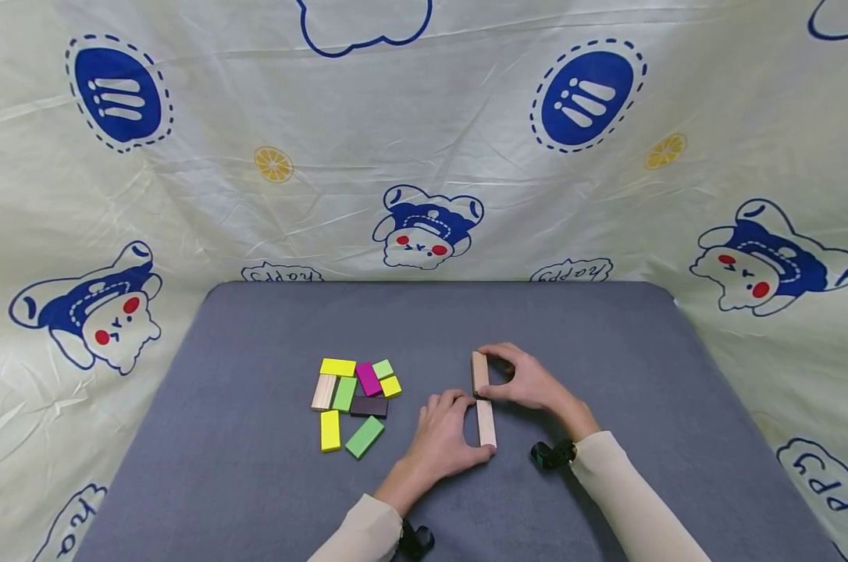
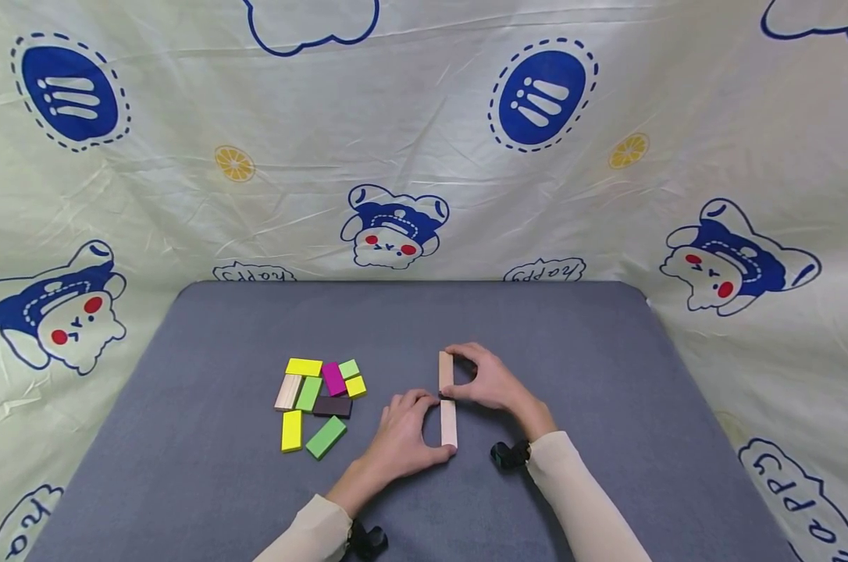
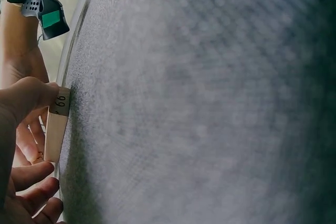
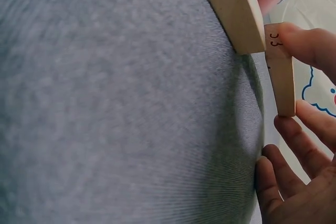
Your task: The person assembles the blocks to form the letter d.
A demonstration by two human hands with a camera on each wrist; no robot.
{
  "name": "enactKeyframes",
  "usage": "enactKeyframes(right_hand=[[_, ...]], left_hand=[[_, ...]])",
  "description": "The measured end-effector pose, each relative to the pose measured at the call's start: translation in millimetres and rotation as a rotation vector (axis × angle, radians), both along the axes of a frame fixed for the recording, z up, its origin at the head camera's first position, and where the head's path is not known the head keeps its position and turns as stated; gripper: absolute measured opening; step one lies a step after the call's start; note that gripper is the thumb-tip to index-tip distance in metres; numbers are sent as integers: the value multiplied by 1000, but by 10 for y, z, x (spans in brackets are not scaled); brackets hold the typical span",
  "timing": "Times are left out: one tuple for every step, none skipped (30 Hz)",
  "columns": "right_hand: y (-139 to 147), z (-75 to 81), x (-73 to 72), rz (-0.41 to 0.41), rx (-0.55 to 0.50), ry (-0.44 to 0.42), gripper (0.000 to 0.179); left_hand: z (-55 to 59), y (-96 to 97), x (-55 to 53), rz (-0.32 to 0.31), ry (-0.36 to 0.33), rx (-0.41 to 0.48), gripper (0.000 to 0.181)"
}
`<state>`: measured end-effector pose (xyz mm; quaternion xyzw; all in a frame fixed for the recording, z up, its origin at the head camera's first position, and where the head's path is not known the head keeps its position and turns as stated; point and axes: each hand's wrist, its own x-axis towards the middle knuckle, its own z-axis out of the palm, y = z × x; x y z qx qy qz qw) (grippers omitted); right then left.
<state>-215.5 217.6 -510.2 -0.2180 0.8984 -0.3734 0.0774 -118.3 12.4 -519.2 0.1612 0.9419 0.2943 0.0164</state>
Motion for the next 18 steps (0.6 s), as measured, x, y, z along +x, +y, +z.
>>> enactKeyframes(right_hand=[[2,-1,4,0,4,-1,71],[3,-2,9,-1,13,-1,71],[5,-4,14,-2,22,-3,71],[4,-5,18,-3,34,-5,71],[3,-8,22,-4,47,-6,71],[1,-10,25,-5,58,-8,71],[0,-12,27,-5,66,-11,71],[-1,-14,28,-5,71,-14,72],[0,-15,30,-6,73,-17,72],[0,-15,31,-6,75,-20,72],[0,-13,32,-6,75,-25,73],[1,-12,32,-4,76,-28,73],[4,-11,33,-2,77,-31,73],[6,-10,34,1,78,-34,74],[9,-8,35,4,76,-38,74],[12,-8,35,9,76,-39,74],[15,-9,36,13,77,-40,73],[19,-11,37,17,78,-41,73]], left_hand=[[2,5,2,2,-3,-8,72],[0,10,2,4,-3,-6,72],[0,15,2,7,-5,-7,72],[-2,20,3,11,-7,-8,72],[-3,25,2,15,-12,-14,73],[-4,30,2,20,-14,-14,73],[-6,35,2,24,-17,-14,73],[-7,41,2,30,-19,-11,74],[-5,45,5,34,-23,-14,74],[-5,50,5,37,-25,-12,74],[-3,53,6,41,-27,-11,74],[1,56,8,43,-28,-8,74],[3,58,9,45,-29,-8,74],[7,59,10,46,-31,-7,74],[10,59,11,46,-34,-8,74],[13,60,12,46,-37,-7,74],[15,59,12,45,-39,-7,74],[17,59,14,44,-42,-5,74]])
